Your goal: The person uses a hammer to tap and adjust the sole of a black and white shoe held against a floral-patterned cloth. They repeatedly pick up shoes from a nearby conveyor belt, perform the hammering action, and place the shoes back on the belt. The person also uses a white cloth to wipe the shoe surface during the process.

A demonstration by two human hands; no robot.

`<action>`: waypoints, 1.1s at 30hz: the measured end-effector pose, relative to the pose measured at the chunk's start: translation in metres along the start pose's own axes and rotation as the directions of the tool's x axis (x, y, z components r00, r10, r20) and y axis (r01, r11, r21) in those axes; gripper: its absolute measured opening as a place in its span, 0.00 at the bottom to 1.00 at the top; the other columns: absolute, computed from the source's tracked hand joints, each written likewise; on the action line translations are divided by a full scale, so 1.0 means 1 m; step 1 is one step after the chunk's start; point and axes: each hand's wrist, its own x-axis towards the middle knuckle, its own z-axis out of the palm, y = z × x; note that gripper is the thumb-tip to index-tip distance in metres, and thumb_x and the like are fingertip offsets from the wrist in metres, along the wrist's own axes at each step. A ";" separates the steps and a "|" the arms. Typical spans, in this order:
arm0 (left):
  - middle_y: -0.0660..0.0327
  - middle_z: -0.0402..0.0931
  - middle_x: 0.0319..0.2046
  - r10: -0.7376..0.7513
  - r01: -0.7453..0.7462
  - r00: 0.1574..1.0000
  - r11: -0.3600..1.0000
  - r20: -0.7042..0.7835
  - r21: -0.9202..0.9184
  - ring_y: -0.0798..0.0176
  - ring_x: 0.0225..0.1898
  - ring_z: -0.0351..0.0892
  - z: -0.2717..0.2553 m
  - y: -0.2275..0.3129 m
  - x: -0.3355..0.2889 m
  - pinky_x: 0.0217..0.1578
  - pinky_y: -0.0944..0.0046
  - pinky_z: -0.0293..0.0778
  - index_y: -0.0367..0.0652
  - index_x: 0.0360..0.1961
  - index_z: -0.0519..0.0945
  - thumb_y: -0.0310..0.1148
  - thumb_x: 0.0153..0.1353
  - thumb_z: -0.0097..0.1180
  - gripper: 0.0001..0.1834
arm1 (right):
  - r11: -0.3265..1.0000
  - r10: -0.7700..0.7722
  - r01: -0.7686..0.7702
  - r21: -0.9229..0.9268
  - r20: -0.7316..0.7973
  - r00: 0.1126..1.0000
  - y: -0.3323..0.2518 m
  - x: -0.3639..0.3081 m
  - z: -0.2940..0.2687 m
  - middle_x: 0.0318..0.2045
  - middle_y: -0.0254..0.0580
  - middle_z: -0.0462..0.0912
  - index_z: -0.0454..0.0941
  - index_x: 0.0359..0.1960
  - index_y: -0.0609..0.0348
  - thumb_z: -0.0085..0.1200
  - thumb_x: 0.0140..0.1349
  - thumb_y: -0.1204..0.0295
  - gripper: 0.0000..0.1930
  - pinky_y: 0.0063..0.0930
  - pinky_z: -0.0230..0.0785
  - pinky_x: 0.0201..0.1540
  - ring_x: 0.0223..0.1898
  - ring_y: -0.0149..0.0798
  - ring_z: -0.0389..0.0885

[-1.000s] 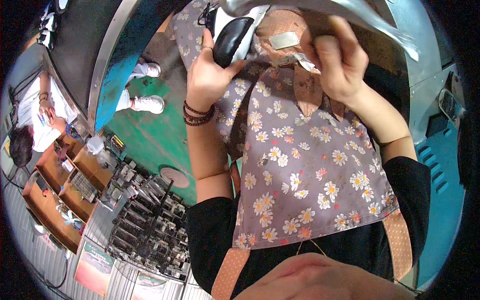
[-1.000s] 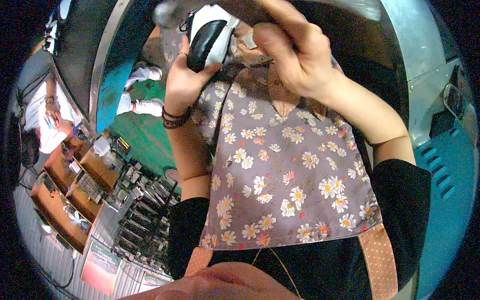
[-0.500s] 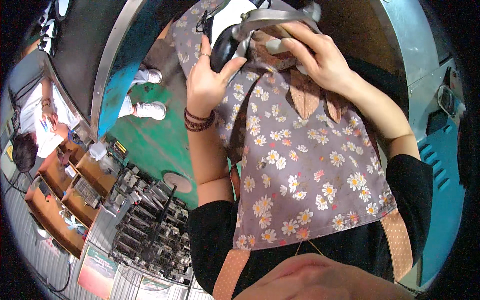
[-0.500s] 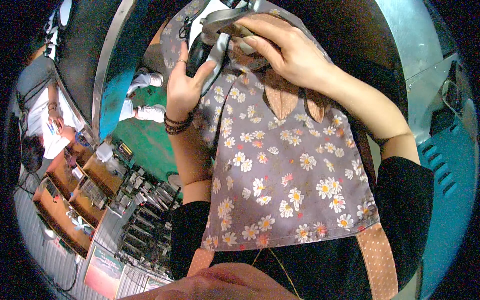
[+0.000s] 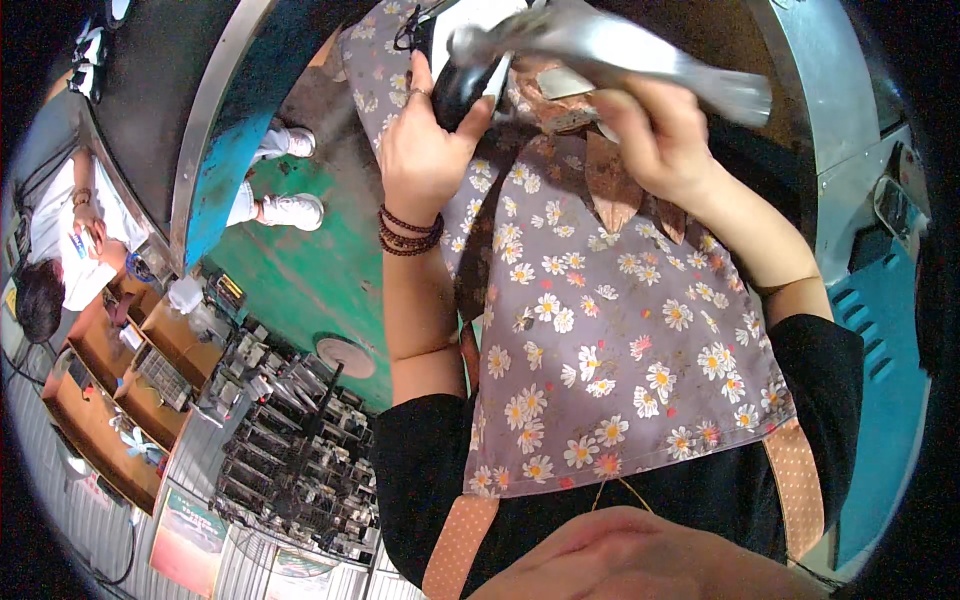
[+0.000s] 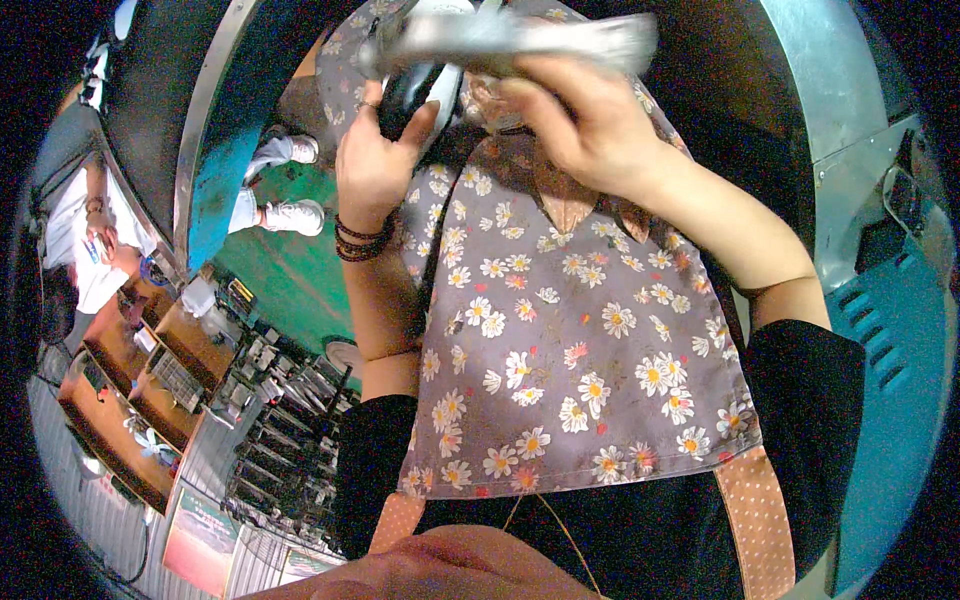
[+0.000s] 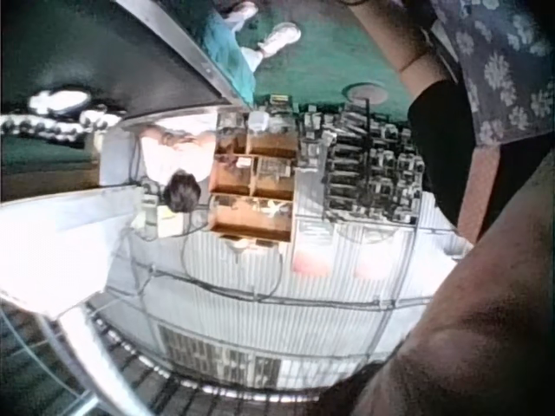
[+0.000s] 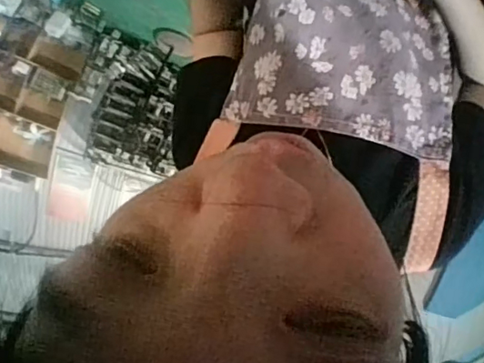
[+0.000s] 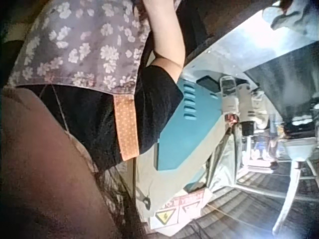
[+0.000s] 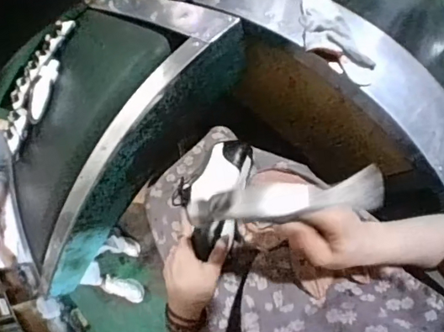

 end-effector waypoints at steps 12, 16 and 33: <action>0.35 0.79 0.38 0.085 -0.085 0.996 0.996 -0.019 -0.022 0.38 0.43 0.80 0.007 -0.018 0.008 0.42 0.49 0.76 0.30 0.67 0.59 0.59 0.48 0.67 0.56 | 0.988 0.141 -0.111 -0.108 0.321 0.936 0.000 -0.001 0.008 0.48 0.47 0.82 0.69 0.62 0.55 0.52 0.65 0.73 0.23 0.39 0.77 0.45 0.43 0.52 0.83; 0.36 0.80 0.38 0.156 -0.160 0.987 0.982 -0.050 -0.096 0.39 0.45 0.81 0.012 -0.028 0.006 0.44 0.51 0.75 0.32 0.67 0.60 0.53 0.44 0.72 0.55 | 0.984 -0.146 0.135 0.112 0.095 0.985 -0.010 0.007 0.000 0.56 0.48 0.77 0.68 0.63 0.54 0.50 0.64 0.75 0.24 0.37 0.76 0.49 0.49 0.50 0.82; 0.41 0.76 0.50 0.093 -0.077 0.991 0.984 -0.093 0.163 0.39 0.39 0.82 0.018 0.005 -0.009 0.41 0.49 0.78 0.35 0.69 0.54 0.40 0.43 0.72 0.55 | 0.995 0.103 -0.103 0.000 0.074 0.992 0.004 0.009 -0.003 0.39 0.52 0.83 0.79 0.47 0.57 0.53 0.66 0.68 0.11 0.42 0.75 0.42 0.39 0.55 0.82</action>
